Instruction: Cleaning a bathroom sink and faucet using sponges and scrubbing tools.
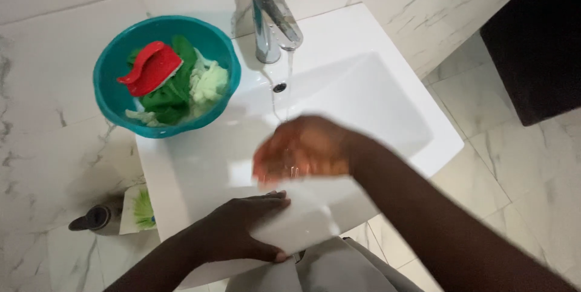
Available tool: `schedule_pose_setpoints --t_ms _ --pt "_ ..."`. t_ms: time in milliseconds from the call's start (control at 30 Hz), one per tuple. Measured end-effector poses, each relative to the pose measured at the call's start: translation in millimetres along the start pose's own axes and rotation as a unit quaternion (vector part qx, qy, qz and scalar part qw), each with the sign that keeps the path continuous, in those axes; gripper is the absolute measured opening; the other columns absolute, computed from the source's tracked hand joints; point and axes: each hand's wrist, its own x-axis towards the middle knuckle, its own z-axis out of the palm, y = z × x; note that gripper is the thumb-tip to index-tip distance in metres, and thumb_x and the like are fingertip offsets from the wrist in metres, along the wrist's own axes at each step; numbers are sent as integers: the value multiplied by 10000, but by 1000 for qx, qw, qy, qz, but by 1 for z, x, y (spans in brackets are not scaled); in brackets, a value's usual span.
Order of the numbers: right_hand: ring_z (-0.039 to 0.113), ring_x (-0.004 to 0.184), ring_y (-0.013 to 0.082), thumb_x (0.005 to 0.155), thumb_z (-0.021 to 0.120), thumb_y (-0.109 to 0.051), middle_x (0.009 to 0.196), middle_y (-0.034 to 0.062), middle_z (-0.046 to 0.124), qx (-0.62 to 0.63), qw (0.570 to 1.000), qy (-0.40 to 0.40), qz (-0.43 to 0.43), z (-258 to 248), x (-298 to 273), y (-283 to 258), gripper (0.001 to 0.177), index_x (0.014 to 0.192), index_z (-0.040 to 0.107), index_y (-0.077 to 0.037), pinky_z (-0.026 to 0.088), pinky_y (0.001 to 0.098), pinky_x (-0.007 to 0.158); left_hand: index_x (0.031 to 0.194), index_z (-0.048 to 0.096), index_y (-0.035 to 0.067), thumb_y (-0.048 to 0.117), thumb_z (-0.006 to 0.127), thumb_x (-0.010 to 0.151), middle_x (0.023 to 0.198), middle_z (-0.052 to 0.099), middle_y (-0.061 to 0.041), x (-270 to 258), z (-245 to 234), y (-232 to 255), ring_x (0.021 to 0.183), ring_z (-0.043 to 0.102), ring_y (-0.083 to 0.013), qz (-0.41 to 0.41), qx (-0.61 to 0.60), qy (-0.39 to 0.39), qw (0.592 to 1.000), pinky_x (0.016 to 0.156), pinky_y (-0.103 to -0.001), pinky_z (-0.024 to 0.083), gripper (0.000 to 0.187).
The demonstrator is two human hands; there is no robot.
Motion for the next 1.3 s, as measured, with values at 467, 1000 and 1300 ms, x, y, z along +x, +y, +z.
schedule_pose_setpoints --t_ms 467,1000,1300 --pt "724 1099 239 968 498 -183 1205 94 746 -242 954 179 -2 -2 -55 27 371 1289 648 -74 602 397 951 1590 205 -29 588 662 877 1676 208 -243 80 17 72 1500 212 -351 45 10 15 999 1176 -443 218 1048" --pt "636 1257 371 1080 435 -66 1118 186 531 197 924 90 -316 -22 -10 -65 190 1180 473 91 532 435 1103 1247 611 -75 179 438 1008 1372 605 -250 152 86 -109 1363 492 -381 54 306 151 938 1170 -473 328 390" --pt "664 1111 326 1027 356 -41 1188 300 618 254 919 102 -284 -29 19 -72 347 1209 520 205 606 377 982 1139 716 10 193 584 925 1268 691 -181 73 20 -54 1323 574 -333 -82 177 174 965 1169 -439 405 311"
